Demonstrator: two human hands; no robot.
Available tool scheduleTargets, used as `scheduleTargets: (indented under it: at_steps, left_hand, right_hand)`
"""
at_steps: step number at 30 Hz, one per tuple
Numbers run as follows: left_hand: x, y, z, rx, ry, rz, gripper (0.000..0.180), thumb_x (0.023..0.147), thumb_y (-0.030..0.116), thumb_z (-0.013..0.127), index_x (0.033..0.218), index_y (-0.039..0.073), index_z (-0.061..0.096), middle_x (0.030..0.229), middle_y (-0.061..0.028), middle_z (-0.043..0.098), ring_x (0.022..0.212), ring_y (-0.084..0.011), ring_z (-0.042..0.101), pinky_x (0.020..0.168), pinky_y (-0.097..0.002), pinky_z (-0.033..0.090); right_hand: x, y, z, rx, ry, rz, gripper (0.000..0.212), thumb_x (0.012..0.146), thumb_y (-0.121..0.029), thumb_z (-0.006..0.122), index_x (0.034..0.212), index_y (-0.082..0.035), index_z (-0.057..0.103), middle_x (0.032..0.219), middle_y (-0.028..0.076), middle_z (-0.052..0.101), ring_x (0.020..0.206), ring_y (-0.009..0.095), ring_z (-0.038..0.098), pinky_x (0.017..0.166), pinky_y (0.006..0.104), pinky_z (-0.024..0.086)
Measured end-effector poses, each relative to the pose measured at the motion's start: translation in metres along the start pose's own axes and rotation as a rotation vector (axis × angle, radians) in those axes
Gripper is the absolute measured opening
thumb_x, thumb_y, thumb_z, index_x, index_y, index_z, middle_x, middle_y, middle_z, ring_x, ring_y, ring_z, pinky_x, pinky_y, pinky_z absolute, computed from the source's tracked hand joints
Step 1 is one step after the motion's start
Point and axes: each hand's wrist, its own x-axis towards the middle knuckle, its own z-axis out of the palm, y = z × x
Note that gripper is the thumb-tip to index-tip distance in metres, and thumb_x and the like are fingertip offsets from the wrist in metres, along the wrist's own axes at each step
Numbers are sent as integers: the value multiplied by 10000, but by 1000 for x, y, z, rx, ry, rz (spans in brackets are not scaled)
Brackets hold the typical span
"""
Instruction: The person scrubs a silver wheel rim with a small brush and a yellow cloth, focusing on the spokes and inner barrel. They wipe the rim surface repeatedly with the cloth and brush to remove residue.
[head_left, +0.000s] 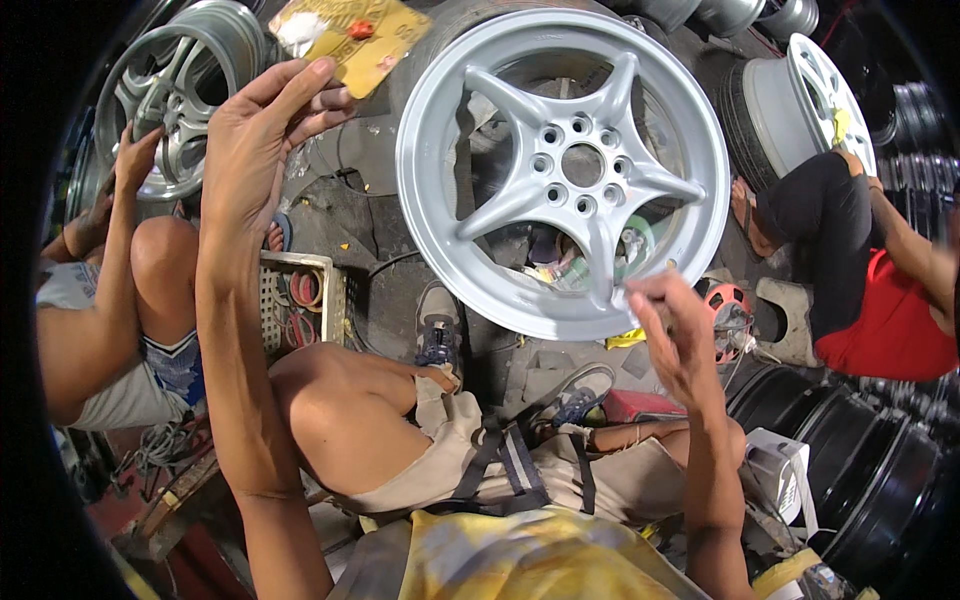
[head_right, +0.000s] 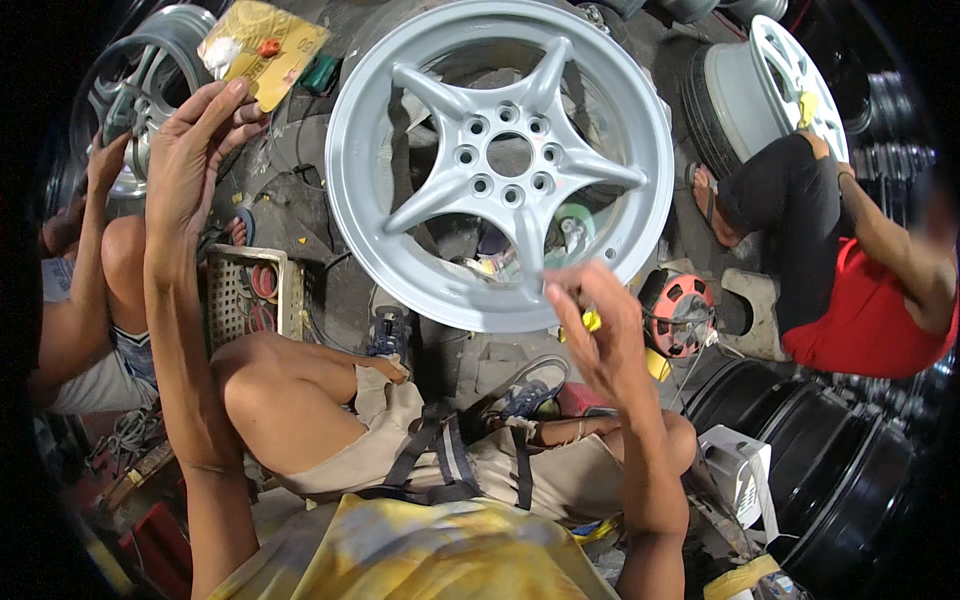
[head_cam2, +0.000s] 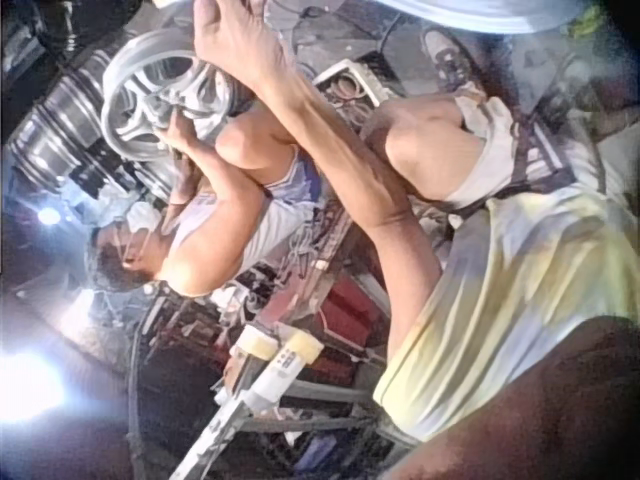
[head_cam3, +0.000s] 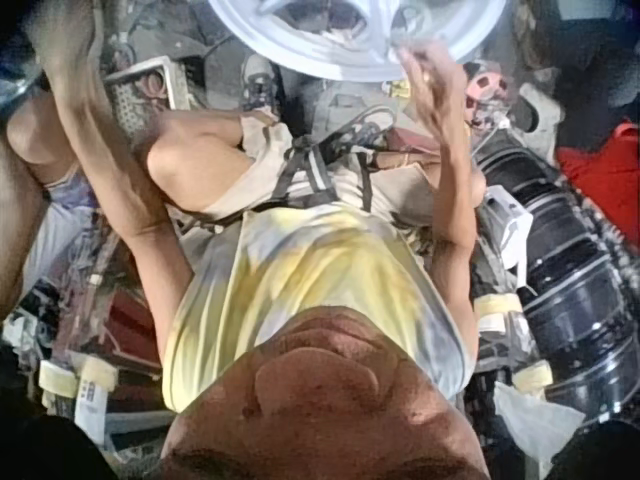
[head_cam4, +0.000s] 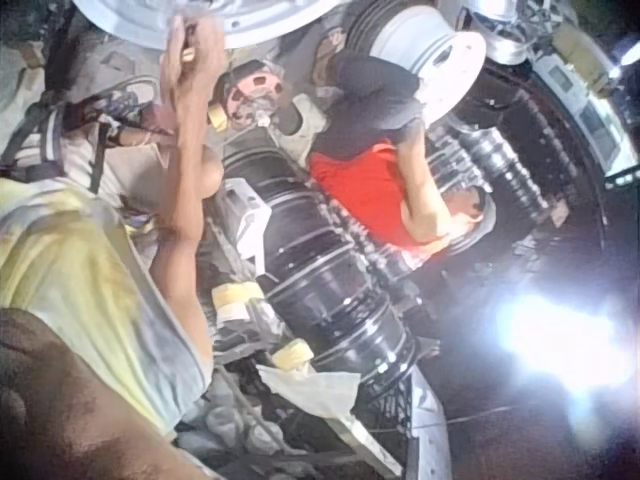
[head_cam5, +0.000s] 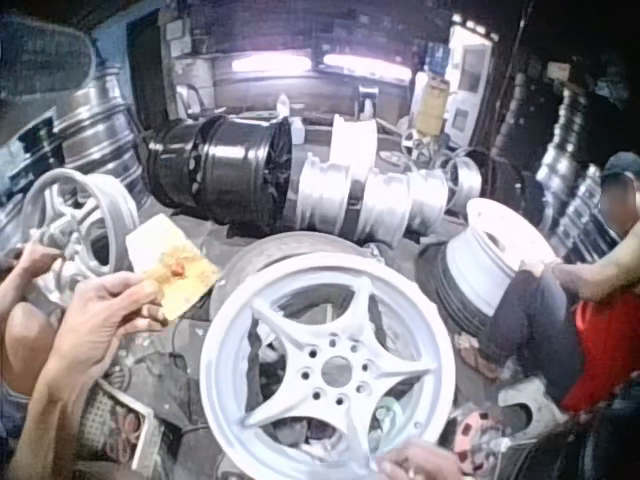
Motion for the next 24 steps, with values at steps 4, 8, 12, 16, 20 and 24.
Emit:
scheduleTargets:
  at_steps: [4, 8, 12, 16, 20, 24]
  left_hand:
    - [-6, 3, 0, 10, -20, 35, 229, 978, 154, 691, 1133, -14, 704, 963, -88, 732, 866, -117, 720, 793, -202, 605]
    - [-8, 2, -4, -11, -4, 85, 245, 974, 188, 702, 1106, -18, 714, 935, -103, 737, 840, -135, 730, 800, -226, 612]
    - [-11, 5, -6, 30, -34, 123, 262, 971, 205, 706, 1110, -17, 715, 911, -124, 746, 837, -157, 742, 802, -238, 617]
    - [-12, 6, -9, 79, -41, 108, 261, 963, 207, 714, 1142, 16, 713, 943, -90, 740, 864, -129, 727, 789, -214, 606]
    - [-19, 12, -26, 153, 46, 15, 266, 966, 206, 710, 1167, 31, 707, 958, -72, 738, 878, -112, 719, 784, -200, 598]
    - [-12, 4, -24, 166, 49, 0, 265, 977, 206, 696, 1174, 29, 703, 960, -72, 739, 882, -109, 719, 789, -200, 597]
  right_hand:
    - [57, 2, 5, -197, 68, -215, 203, 880, -44, 714, 1075, 3, 686, 943, 150, 633, 875, 302, 635, 781, 386, 502]
    - [91, 11, 12, -321, 42, -287, 247, 851, -45, 728, 1092, -8, 688, 984, 146, 597, 950, 325, 610, 834, 429, 488]
    - [108, 10, 17, -411, 30, -374, 252, 840, -36, 724, 1089, -14, 695, 951, 135, 578, 927, 320, 593, 830, 437, 482]
    - [116, 5, 21, -441, 18, -394, 250, 835, -34, 726, 1083, -19, 703, 947, 122, 580, 925, 307, 585, 835, 431, 478]
    - [123, 2, 25, -450, -2, -441, 255, 827, -32, 731, 1081, -26, 709, 950, 109, 582, 925, 296, 583, 842, 427, 474]
    - [122, 8, 24, -496, -1, -429, 261, 823, -33, 734, 1084, -34, 711, 955, 101, 581, 936, 291, 580, 846, 423, 468]
